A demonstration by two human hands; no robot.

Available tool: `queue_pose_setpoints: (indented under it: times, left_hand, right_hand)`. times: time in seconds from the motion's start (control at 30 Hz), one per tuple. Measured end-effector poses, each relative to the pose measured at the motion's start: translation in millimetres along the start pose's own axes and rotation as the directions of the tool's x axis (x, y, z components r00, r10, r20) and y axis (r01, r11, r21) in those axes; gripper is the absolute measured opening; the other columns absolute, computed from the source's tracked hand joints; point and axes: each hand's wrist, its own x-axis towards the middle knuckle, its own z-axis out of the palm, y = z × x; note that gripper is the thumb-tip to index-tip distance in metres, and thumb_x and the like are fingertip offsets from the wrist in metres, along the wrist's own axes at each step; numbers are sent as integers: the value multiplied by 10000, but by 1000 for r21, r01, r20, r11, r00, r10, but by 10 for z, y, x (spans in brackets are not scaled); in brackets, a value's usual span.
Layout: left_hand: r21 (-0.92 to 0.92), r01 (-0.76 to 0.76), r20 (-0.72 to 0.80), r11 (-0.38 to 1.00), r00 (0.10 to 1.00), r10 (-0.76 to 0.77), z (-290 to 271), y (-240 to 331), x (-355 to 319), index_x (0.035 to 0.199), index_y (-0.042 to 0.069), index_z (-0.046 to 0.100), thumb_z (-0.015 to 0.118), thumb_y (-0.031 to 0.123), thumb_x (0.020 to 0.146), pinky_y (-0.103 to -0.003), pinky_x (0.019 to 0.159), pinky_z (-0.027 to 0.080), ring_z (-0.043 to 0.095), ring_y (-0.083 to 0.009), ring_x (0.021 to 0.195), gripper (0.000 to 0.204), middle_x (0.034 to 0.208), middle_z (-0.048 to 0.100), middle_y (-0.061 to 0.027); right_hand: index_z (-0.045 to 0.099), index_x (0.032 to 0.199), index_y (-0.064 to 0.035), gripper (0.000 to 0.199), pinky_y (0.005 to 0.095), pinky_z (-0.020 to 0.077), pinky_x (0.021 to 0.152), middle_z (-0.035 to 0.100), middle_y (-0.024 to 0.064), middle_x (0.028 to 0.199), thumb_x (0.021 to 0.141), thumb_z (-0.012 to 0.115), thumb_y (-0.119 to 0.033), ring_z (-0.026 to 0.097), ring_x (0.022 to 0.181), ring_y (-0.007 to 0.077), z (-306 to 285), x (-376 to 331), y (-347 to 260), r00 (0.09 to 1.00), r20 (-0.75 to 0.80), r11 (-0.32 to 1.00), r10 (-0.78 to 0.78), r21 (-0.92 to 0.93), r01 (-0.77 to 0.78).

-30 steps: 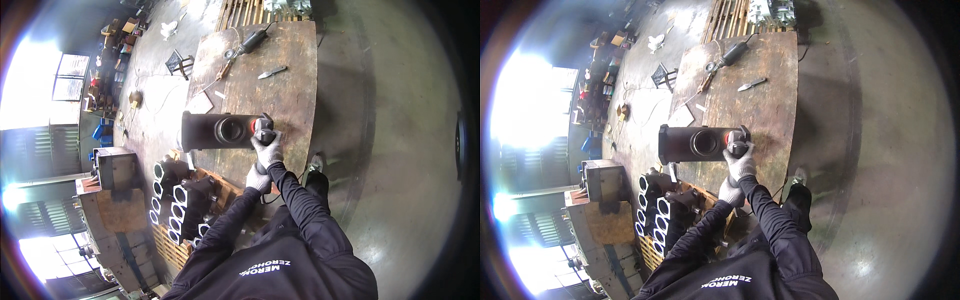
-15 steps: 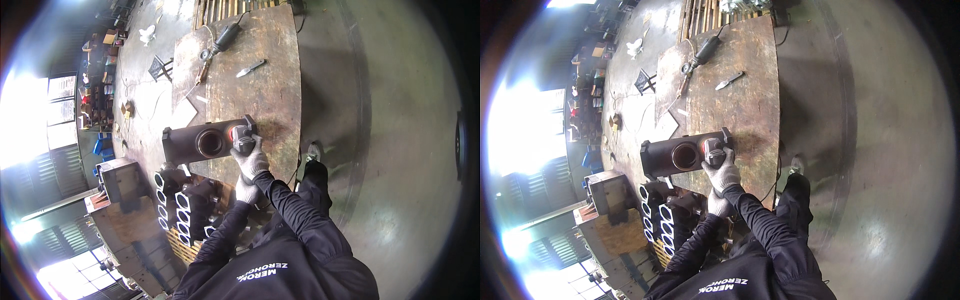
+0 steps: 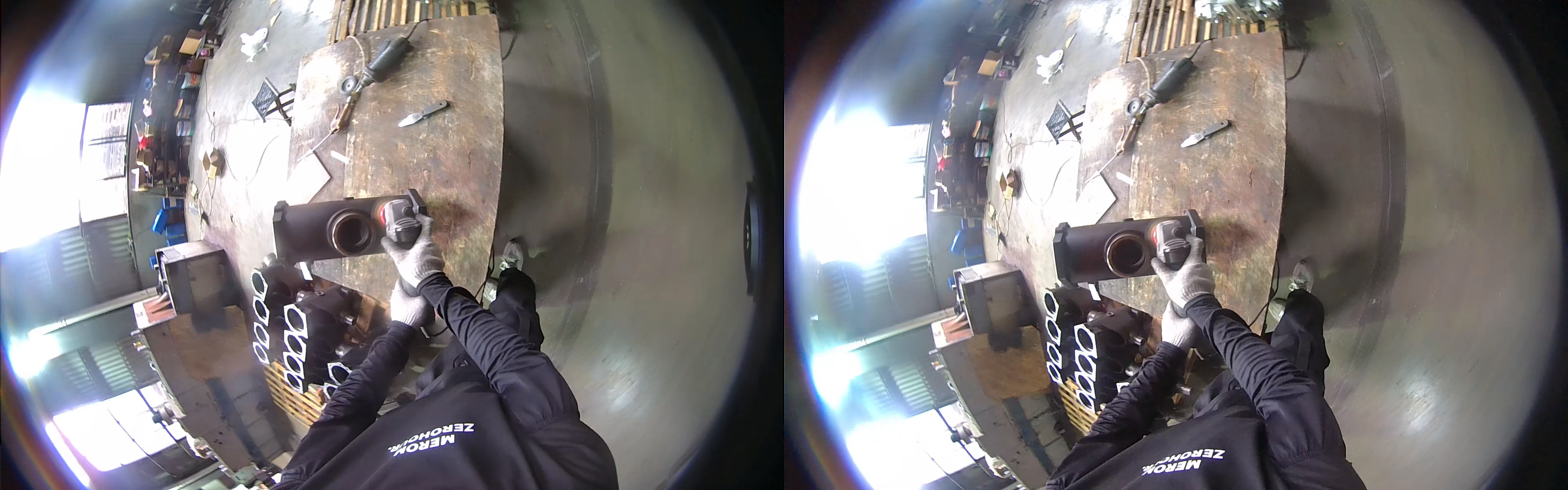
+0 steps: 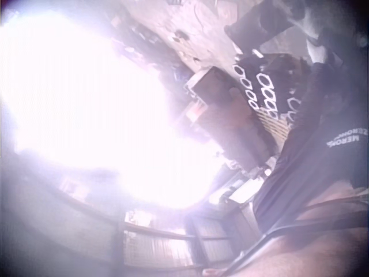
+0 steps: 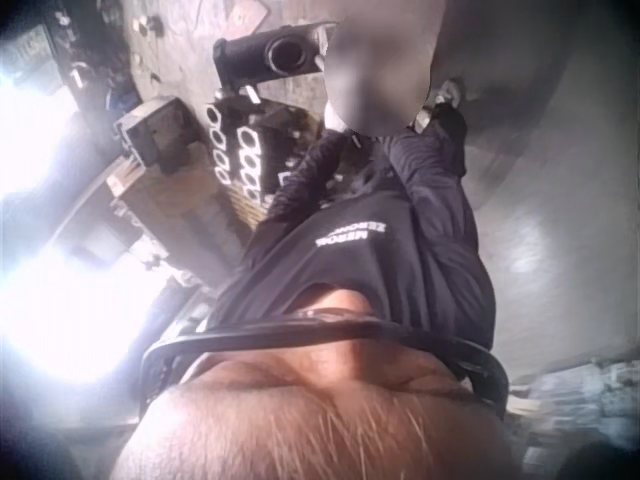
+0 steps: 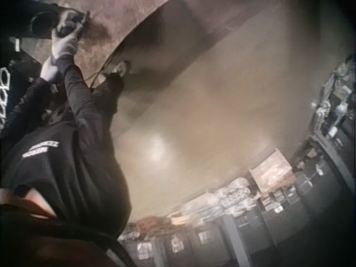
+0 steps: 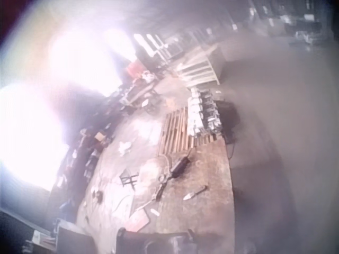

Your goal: The person uses an angle grinder to smooth the interior and exterior surfaces of a large metal exhaust manifold. They rotate the part on a workbench to access different areas, then place it on a pallet with other similar parts.

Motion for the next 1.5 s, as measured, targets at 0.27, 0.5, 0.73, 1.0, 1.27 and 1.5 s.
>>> queue_pose_setpoints:
  times: [0.27,0.5,0.73,1.0,1.27,1.5]
  left_hand:
    - [-93,-129,-59,987,991,124,-33,-33,2,1330,-17,504,801,216,824,-333,959,494,643,-217,1122,631,1236,665,-140]
    - [27,10,-156,1000,988,-6,306,-95,112,1337,-11,509,811,286,799,-358,967,492,643,-237,1141,685,1228,671,-166]
    - [-455,78,-55,887,992,-115,431,135,211,1437,-9,416,568,138,1003,-353,1031,471,583,-217,1220,482,1371,580,-121]
    - [-900,118,35,419,979,-201,451,-193,119,1440,20,435,442,82,1045,-386,1094,443,555,-241,1266,400,1403,563,-137]
    - [-353,38,-104,935,991,-79,481,8,192,1429,8,432,533,68,1011,-347,1041,470,570,-214,1237,434,1387,563,-126]
    - [-514,-1,-74,858,996,-43,506,-51,204,1433,11,442,481,85,1032,-360,1066,455,561,-209,1248,410,1387,567,-123]
  right_hand:
    - [403,1355,-174,825,497,536,824,676,217,1113,723,883,-398,686,984,404,94,-97,-151,997,8,994,-79,70,78]
    - [432,1348,-117,833,470,532,880,653,235,1144,710,893,-389,667,1027,397,-84,264,-102,994,60,995,-97,-27,99]
    - [345,1381,-226,811,549,547,685,700,250,873,774,783,-538,689,807,479,-2,513,-129,976,217,987,23,-159,12]
    - [344,1383,-203,833,535,543,650,701,241,859,761,812,-499,691,763,460,-222,370,-96,973,215,989,-85,-98,108]
    - [335,1384,-205,831,552,542,691,698,254,876,767,807,-499,689,799,475,-109,472,-159,969,244,981,-39,-176,84]
    - [340,1382,-203,830,542,540,720,694,265,931,763,820,-480,687,851,478,-231,425,-226,962,261,983,-75,-145,116]
